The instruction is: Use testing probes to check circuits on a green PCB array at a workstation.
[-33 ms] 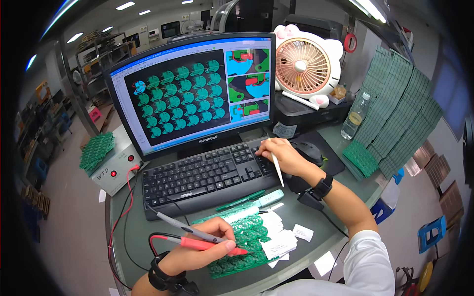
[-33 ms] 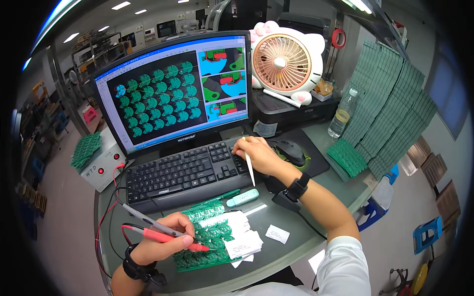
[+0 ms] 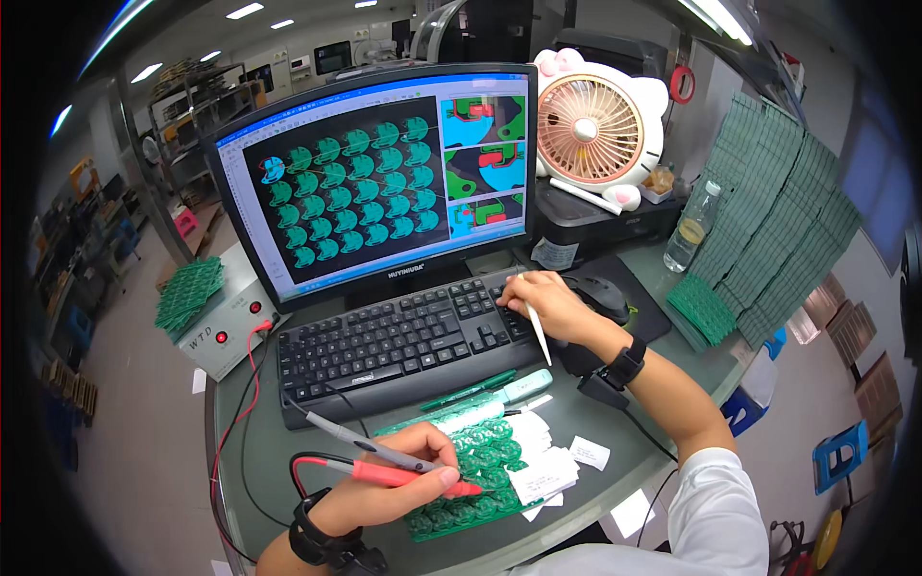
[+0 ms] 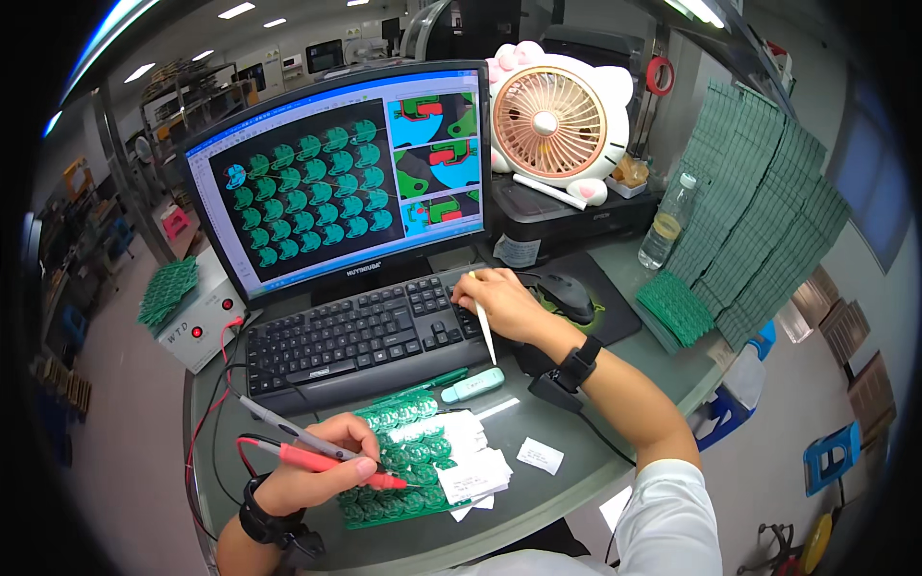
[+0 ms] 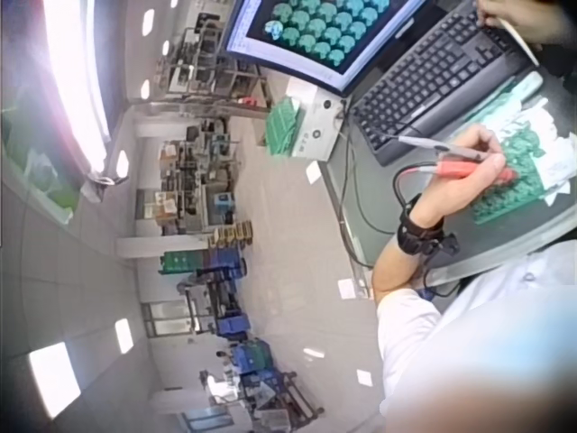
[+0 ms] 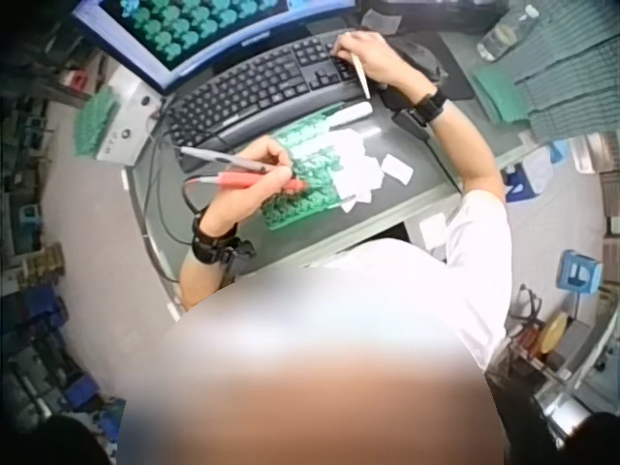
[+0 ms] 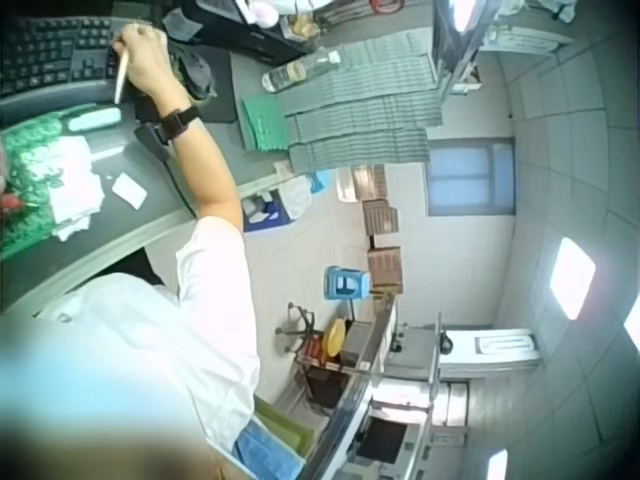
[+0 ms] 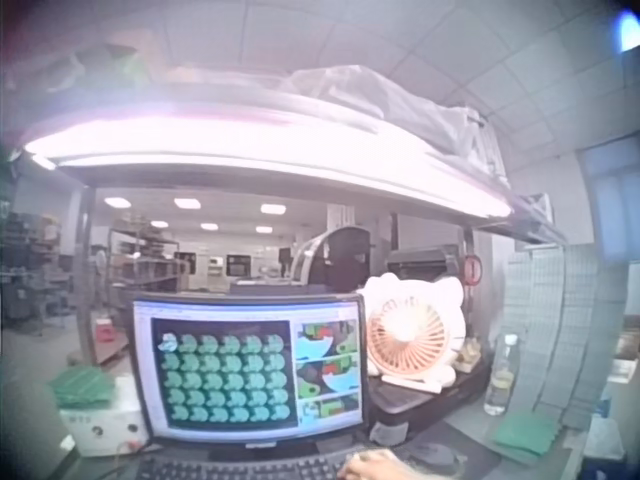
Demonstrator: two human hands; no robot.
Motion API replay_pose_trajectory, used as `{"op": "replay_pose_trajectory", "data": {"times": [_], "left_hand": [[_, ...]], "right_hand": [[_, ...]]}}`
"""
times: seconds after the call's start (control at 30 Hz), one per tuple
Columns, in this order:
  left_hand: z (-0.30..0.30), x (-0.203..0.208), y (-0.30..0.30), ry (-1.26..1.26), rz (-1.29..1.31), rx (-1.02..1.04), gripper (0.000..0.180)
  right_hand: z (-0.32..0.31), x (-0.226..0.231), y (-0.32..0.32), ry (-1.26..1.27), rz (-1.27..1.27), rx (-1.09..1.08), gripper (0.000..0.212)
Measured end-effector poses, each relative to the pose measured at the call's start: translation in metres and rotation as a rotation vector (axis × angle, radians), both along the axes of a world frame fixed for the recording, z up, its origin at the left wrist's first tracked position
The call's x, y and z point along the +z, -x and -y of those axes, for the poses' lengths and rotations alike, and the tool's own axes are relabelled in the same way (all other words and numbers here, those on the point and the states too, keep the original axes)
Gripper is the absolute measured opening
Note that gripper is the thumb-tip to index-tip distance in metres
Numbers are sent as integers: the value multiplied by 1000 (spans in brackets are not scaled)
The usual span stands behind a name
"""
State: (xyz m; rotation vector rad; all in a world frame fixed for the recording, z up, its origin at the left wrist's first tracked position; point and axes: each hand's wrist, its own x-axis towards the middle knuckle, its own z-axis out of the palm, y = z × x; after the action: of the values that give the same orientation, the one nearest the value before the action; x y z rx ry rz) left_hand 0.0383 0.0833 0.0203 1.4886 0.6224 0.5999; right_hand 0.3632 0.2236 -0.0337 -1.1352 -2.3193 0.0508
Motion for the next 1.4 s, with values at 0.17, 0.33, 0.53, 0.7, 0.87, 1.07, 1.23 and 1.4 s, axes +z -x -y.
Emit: {"op": "replay_pose_trajectory", "data": {"times": [0.17, 0.33, 0.53, 0.7, 0.87, 1.07, 1.23, 1.4], "left_hand": [[1, 0, 0, 28, 21, -15, 16], [0, 0, -1, 7, 38, -28, 16], [1, 2, -1, -50, 38, -13, 14], [1, 1, -2, -12, 67, -12, 14], [3, 0, -2, 47, 101, -33, 13], [2, -2, -1, -39, 93, -60, 15], [1, -6, -2, 6, 107, -63, 18], [2, -3, 5, -7, 139, -16, 16]], "right_hand": [[3, 4, -5, 15, 39, -150, 8], [-10, -1, -8, -125, 41, -183, 8], [-21, -4, -12, 36, -99, -230, 10], [-7, -3, 3, -74, 76, -56, 14], [2, 7, 7, -34, 70, -41, 12], [25, 10, 3, 19, 130, 3, 8], [44, 13, -3, -95, -19, -196, 5], [48, 10, -12, -143, 128, -316, 5]]}}
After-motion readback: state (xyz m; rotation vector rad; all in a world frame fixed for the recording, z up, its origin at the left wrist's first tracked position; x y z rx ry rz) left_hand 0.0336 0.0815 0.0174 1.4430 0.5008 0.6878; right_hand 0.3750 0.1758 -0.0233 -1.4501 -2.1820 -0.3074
